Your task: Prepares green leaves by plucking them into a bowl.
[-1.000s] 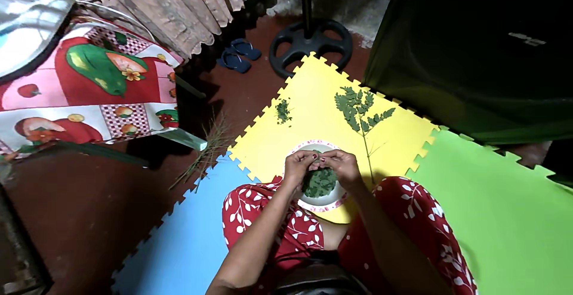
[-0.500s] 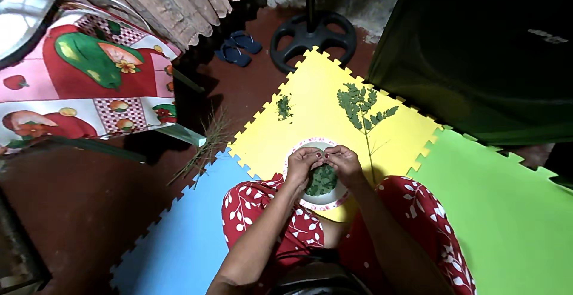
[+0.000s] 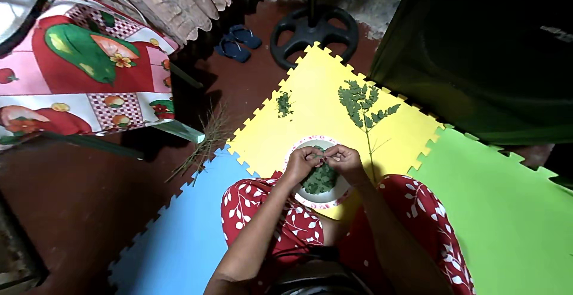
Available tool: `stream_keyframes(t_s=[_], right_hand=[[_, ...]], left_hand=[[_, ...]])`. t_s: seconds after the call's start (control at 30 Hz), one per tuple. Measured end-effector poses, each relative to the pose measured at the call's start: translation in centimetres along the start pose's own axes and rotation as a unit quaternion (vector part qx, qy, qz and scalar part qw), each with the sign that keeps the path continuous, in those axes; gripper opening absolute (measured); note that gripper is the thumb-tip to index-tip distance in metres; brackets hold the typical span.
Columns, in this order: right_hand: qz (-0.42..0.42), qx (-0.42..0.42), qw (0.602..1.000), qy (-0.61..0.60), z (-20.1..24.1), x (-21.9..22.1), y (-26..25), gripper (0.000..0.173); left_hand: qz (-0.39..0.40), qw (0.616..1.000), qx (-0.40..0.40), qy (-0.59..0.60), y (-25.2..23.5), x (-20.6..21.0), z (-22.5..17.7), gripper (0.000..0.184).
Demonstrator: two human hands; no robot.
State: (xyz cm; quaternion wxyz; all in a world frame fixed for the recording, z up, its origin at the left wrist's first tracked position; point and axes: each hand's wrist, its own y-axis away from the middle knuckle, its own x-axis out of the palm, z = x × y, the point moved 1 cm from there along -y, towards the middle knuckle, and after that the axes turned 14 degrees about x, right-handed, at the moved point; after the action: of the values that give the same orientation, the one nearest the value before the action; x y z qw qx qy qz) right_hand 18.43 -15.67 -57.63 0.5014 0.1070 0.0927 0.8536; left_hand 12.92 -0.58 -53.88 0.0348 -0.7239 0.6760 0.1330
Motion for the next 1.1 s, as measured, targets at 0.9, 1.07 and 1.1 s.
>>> stream_keyframes(t_s=[0.9, 1.07, 1.1], right_hand=[[0.005, 0.105, 0.993, -0.053, -0.4, -0.9, -0.5, 0.013], [-0.007, 0.122, 0.991, -0.048, -0.3, -0.8, -0.5, 0.011], [-0.003, 0.128, 0.991, -0.046, -0.1, -0.7, -0.4, 0.011]], left_hand=[[0.097, 0.966, 0.061, -0.23, 0.3, 0.1, -1.3, 0.032], [0.097, 0.958, 0.083, -0.255, 0.1, 0.2, -1.0, 0.03], [0.094, 0.96, 0.083, -0.25, 0.2, 0.2, -0.9, 0.03]])
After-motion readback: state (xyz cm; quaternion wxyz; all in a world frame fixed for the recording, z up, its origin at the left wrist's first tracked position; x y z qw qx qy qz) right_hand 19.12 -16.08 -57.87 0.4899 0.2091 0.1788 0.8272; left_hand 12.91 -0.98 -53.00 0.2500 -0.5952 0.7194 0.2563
